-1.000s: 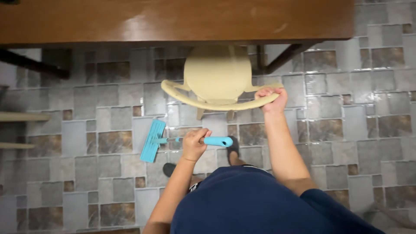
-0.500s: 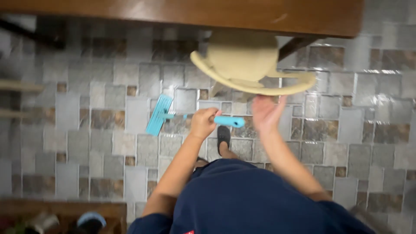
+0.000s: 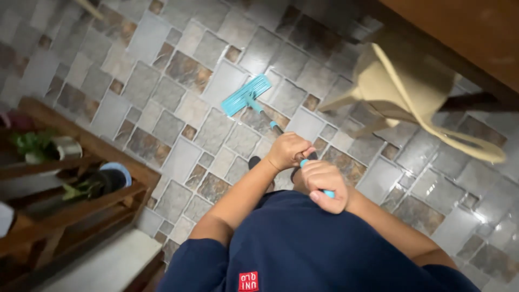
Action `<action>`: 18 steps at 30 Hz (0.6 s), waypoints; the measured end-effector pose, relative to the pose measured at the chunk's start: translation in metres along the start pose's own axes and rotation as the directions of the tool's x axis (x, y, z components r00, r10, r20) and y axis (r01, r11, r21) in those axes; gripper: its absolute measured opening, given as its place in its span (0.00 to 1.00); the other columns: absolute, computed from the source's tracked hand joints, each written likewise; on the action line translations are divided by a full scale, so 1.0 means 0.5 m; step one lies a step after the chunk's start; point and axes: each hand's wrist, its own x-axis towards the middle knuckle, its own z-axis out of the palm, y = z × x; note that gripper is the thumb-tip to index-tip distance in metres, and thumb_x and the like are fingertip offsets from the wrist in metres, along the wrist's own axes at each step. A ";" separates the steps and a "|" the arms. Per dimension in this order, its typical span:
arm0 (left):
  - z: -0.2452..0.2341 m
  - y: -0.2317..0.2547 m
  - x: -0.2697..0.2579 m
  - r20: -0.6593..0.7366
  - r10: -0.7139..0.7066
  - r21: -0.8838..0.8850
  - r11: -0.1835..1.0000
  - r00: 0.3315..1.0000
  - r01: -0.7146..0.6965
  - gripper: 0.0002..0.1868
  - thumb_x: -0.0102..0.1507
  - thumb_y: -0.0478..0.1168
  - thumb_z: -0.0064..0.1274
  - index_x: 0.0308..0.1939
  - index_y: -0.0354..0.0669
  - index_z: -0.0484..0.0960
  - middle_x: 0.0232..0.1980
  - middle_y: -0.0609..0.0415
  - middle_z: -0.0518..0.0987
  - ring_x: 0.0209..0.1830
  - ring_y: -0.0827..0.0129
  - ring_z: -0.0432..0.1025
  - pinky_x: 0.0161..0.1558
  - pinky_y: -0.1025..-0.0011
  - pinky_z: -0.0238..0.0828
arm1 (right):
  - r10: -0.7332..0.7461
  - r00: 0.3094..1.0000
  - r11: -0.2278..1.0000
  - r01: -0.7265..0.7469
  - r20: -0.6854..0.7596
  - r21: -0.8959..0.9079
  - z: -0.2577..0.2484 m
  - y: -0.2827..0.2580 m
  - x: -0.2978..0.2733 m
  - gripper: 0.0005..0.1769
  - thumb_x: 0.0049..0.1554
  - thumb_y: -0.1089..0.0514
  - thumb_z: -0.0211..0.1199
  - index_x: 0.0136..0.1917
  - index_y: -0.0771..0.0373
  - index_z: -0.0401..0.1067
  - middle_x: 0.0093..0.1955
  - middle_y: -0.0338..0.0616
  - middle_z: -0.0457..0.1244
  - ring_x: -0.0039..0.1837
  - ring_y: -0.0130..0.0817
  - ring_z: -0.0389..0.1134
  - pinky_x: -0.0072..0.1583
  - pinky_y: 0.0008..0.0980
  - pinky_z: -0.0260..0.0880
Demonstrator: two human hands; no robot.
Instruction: The person is mopping a tiled indoor floor using a flat mop.
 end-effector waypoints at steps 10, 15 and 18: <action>-0.156 -0.241 -0.145 -0.086 -0.197 0.080 0.976 0.977 0.203 0.07 0.60 0.39 0.55 0.29 0.44 0.74 0.29 0.47 0.73 0.33 0.47 0.70 0.37 0.53 0.64 | 0.035 0.999 0.970 -0.027 0.028 -0.241 0.160 0.291 0.076 0.06 0.45 0.63 0.57 0.31 0.63 0.61 0.32 0.47 0.55 0.36 0.51 0.57 0.42 0.45 0.55; -0.175 -0.282 -0.108 -0.194 -0.201 0.177 0.956 0.960 0.235 0.07 0.63 0.42 0.59 0.40 0.46 0.79 0.39 0.50 0.80 0.46 0.47 0.73 0.50 0.53 0.66 | 0.102 0.977 0.944 -0.154 -0.185 -0.291 0.148 0.304 0.141 0.04 0.52 0.65 0.56 0.35 0.66 0.64 0.36 0.49 0.58 0.41 0.50 0.61 0.47 0.42 0.62; -0.170 -0.231 -0.061 -0.073 -0.295 -0.010 0.955 0.953 0.295 0.07 0.62 0.42 0.60 0.40 0.45 0.81 0.35 0.50 0.80 0.39 0.53 0.74 0.46 0.56 0.66 | 0.138 0.941 0.927 -0.233 -0.310 -0.293 0.146 0.235 0.121 0.06 0.52 0.64 0.55 0.35 0.67 0.64 0.36 0.50 0.58 0.40 0.48 0.61 0.46 0.41 0.61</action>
